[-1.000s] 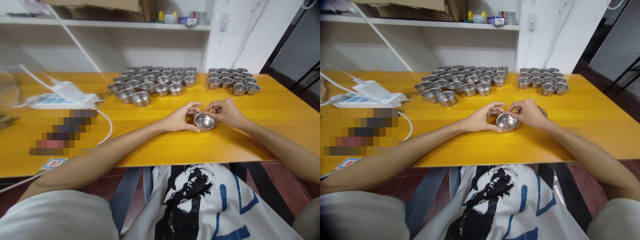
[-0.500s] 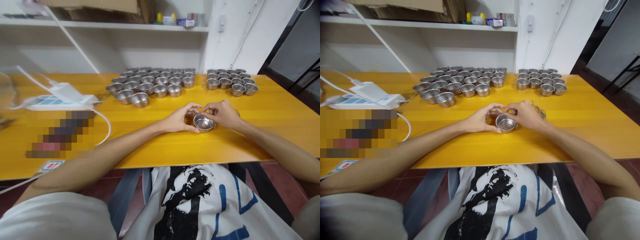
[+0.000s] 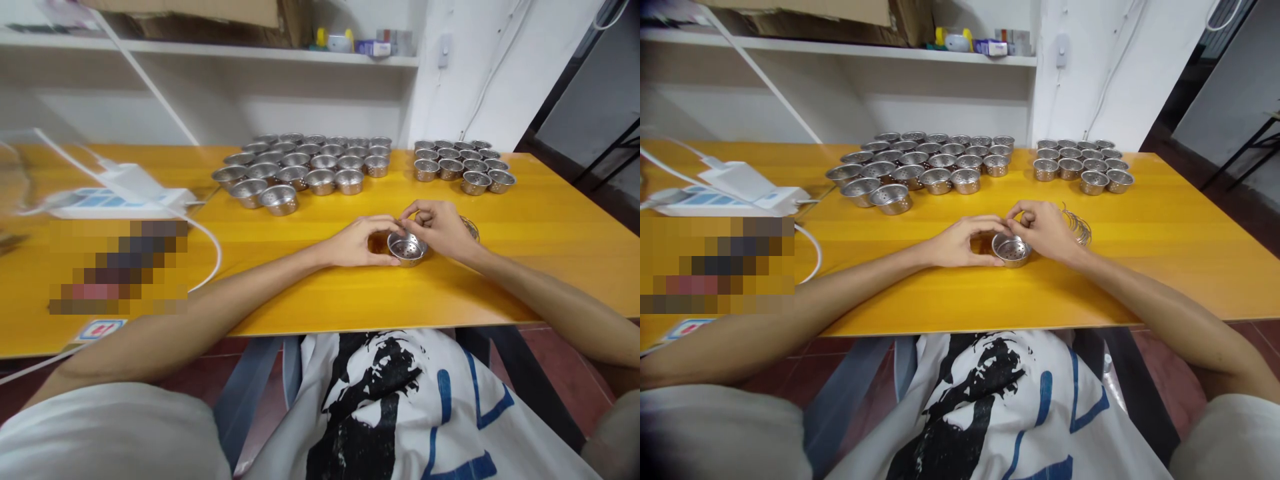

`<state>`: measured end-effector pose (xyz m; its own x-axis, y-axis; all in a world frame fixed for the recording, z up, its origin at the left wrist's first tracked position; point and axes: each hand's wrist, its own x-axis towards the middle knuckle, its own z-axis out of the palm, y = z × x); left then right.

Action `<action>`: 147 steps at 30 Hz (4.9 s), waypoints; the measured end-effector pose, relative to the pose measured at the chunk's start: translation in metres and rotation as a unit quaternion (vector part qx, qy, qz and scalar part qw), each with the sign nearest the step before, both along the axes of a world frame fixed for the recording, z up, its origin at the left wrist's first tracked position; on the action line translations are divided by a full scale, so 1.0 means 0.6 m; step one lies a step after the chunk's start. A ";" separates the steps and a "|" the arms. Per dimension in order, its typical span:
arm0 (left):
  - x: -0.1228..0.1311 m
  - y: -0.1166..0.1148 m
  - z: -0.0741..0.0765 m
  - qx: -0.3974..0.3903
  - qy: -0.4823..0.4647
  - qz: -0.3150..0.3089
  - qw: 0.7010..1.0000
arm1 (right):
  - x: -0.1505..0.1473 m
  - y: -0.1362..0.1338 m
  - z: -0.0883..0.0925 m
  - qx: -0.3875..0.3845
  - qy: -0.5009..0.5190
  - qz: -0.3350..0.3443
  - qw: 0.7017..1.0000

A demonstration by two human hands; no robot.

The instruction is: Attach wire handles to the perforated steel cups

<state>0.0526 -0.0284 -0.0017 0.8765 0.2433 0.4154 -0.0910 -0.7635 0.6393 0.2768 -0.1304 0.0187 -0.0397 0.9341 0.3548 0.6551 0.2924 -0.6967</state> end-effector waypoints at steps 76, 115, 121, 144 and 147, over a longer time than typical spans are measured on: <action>-0.010 -0.007 0.028 -0.262 0.056 -0.033 0.963 | -0.026 -0.035 -0.016 -0.174 0.234 0.187 0.938; 0.000 0.015 0.009 -0.336 -0.013 -0.056 0.940 | -0.007 -0.026 -0.012 -0.050 0.243 0.107 0.963; -0.001 0.015 0.013 -0.351 0.003 -0.061 0.934 | 0.015 -0.012 -0.017 0.006 0.181 0.135 0.974; -0.003 0.003 0.030 -0.244 0.074 -0.090 0.963 | 0.008 -0.011 -0.013 0.164 0.000 0.113 0.980; 0.000 0.003 0.024 -0.222 0.067 -0.091 0.968 | 0.007 -0.006 -0.014 0.152 0.000 0.097 0.984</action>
<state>0.0527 -0.0269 0.0129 0.9603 0.2092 0.1845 -0.0913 -0.3894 0.9165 0.2808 -0.1339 0.0102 -0.2066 0.7601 0.6161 0.5674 0.6061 -0.5574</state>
